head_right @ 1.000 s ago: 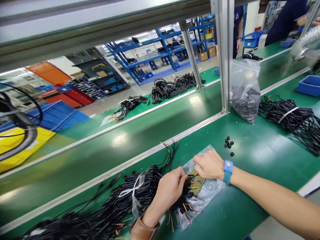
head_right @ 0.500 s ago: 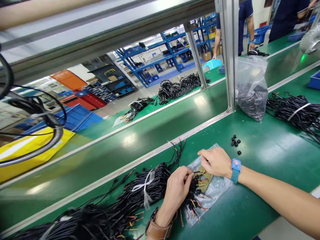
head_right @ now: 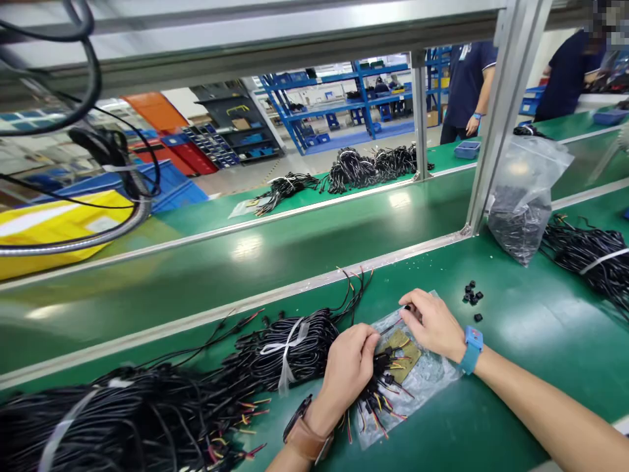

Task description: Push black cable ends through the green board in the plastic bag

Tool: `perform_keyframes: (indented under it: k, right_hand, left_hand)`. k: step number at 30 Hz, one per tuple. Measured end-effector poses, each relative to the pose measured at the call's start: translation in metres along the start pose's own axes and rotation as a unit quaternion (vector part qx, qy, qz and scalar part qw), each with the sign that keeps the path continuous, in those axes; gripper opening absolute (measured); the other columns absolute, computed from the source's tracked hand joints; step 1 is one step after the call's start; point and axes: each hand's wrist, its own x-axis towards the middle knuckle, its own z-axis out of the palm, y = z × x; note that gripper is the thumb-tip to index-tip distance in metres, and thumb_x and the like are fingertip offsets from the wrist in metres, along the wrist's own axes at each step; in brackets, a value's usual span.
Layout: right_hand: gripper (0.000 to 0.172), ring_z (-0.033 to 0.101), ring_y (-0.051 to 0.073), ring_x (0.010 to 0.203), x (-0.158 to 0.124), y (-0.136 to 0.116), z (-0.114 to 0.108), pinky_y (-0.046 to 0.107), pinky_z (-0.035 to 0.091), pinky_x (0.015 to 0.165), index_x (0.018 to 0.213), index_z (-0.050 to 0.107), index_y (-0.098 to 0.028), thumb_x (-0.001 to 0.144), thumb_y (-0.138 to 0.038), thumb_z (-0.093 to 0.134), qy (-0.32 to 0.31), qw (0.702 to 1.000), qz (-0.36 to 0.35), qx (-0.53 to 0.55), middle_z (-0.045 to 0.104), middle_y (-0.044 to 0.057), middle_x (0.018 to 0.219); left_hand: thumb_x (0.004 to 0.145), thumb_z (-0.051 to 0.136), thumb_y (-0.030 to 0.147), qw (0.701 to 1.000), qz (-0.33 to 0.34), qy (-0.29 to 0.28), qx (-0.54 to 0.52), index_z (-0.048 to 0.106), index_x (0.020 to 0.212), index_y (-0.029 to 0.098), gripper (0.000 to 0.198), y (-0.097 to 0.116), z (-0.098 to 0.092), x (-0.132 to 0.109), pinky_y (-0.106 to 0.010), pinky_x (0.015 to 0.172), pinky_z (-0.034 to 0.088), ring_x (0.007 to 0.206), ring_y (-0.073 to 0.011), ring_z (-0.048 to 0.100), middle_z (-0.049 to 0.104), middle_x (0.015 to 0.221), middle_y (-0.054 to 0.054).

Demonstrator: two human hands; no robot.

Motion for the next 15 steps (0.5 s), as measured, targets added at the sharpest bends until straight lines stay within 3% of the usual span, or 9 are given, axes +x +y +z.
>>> perform_keyframes:
  k: [8,12,15]
  right_hand:
    - [0.027,0.063,0.019,0.080,0.004,0.005,0.001,0.030,0.051,0.071,0.104,0.064,-0.018,0.102,-0.042,0.051,0.010,0.986,0.083,0.147,0.069,0.006,0.092]
    - [0.025,0.061,0.019,0.077,0.003,0.000,-0.007,0.030,0.050,0.070,0.099,0.062,-0.018,0.104,-0.039,0.050,0.034,0.993,0.050,0.104,0.066,0.005,0.086]
    - [0.016,0.063,0.019,0.078,-0.005,-0.010,-0.026,0.032,0.051,0.071,0.100,0.062,-0.020,0.102,-0.034,0.054,0.120,0.991,-0.007,0.065,0.067,0.005,0.087]
  left_hand:
    - [0.104,0.041,0.025,0.991,-0.019,0.067,-0.110,0.054,0.083,0.020,0.025,-0.002,0.001,-0.002,-0.030,0.069,0.042,0.074,-0.0178,0.058,0.061,0.078,-0.002]
    - [0.104,0.042,0.024,0.991,-0.013,0.069,-0.111,0.054,0.083,0.020,0.024,-0.003,0.004,-0.003,-0.030,0.070,0.042,0.075,-0.0183,0.058,0.061,0.078,-0.003]
    - [0.102,0.043,0.023,0.991,-0.012,0.068,-0.114,0.055,0.083,0.020,0.023,-0.003,0.006,-0.003,-0.030,0.069,0.041,0.076,-0.0187,0.058,0.062,0.079,-0.004]
